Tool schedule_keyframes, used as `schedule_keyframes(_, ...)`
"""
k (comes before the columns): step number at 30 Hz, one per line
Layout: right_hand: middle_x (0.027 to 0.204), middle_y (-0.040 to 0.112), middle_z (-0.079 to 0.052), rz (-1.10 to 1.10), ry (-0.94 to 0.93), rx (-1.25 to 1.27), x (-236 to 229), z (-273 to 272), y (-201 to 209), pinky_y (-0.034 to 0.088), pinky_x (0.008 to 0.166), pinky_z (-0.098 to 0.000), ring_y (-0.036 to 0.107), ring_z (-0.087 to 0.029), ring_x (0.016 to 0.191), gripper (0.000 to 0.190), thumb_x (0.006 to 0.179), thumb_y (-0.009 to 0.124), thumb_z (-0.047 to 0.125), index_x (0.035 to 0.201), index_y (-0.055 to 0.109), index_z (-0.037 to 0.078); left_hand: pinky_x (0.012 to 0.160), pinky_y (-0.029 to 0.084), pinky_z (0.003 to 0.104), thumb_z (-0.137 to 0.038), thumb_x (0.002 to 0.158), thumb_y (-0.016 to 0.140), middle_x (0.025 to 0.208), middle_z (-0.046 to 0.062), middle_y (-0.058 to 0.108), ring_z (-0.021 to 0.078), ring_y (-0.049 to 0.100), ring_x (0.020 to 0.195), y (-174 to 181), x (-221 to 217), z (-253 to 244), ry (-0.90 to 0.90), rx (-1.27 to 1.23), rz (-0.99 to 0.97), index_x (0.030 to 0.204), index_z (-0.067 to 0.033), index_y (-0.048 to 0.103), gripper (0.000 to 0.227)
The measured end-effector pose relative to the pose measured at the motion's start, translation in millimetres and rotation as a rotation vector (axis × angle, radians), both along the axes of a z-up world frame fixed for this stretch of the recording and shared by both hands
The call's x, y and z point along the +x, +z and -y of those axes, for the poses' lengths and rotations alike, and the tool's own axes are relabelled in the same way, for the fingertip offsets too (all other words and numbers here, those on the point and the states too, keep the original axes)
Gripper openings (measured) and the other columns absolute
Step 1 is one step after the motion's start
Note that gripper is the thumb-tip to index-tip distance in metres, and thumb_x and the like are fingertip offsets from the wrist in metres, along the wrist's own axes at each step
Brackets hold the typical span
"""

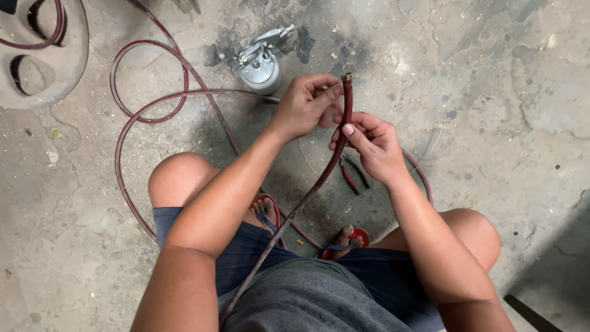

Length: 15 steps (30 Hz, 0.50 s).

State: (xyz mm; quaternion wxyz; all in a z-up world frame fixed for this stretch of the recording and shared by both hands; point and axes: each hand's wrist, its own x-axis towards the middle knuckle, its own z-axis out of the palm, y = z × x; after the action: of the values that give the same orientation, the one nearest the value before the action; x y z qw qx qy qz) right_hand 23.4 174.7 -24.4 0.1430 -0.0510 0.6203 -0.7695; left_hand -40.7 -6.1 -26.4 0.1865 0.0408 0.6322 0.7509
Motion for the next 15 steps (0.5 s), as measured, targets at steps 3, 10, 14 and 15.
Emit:
schedule_keyframes(3, 0.086, 0.071, -0.016, 0.006, 0.028, -0.068, 0, 3, 6, 0.059, 0.068, -0.0276, 0.072, -0.017, 0.077, 0.025, 0.106, 0.059, 0.013, 0.121, 0.066, -0.006, 0.048, 0.053, 0.022, -0.021, 0.105, 0.062, 0.07, 0.001, 0.068, 0.0046, 0.061, 0.064, 21, 0, -1, 0.004, -0.098, -0.172, 0.111, -0.013, 0.076, 0.017)
schedule_keyframes(10, 0.086, 0.067, -0.015, 0.038, 0.09, -0.112, -2, -5, -12, 0.051, 0.064, -0.0247, 0.07, -0.02, 0.071, 0.029, 0.107, 0.055, 0.017, 0.124, 0.064, -0.005, 0.057, 0.058, 0.029, 0.0, 0.101, 0.044, 0.087, 0.016, 0.067, 0.0185, 0.063, 0.06, 6, -5, 3, -0.109, 0.06, -0.078, 0.123, -0.0073, 0.055, 0.026)
schedule_keyframes(14, 0.087, 0.063, -0.014, 0.09, 0.14, -0.182, -2, -12, -19, 0.058, 0.072, -0.0332, 0.066, -0.024, 0.071, 0.031, 0.108, 0.055, 0.02, 0.127, 0.061, -0.003, 0.066, 0.068, 0.031, -0.004, 0.098, 0.06, 0.106, 0.019, 0.079, 0.0196, 0.077, 0.084, 22, -6, 6, -0.048, 0.078, 0.015, 0.107, -0.0078, 0.061, 0.01)
schedule_keyframes(15, 0.087, 0.063, -0.014, 0.091, 0.14, -0.182, -3, -14, -19, 0.058, 0.072, -0.0332, 0.066, -0.024, 0.071, 0.031, 0.108, 0.055, 0.02, 0.127, 0.061, -0.003, 0.066, 0.068, 0.031, -0.004, 0.098, 0.06, 0.106, 0.019, 0.079, 0.0196, 0.077, 0.084, 18, -7, 7, -0.048, 0.079, 0.016, 0.107, -0.0078, 0.061, 0.01)
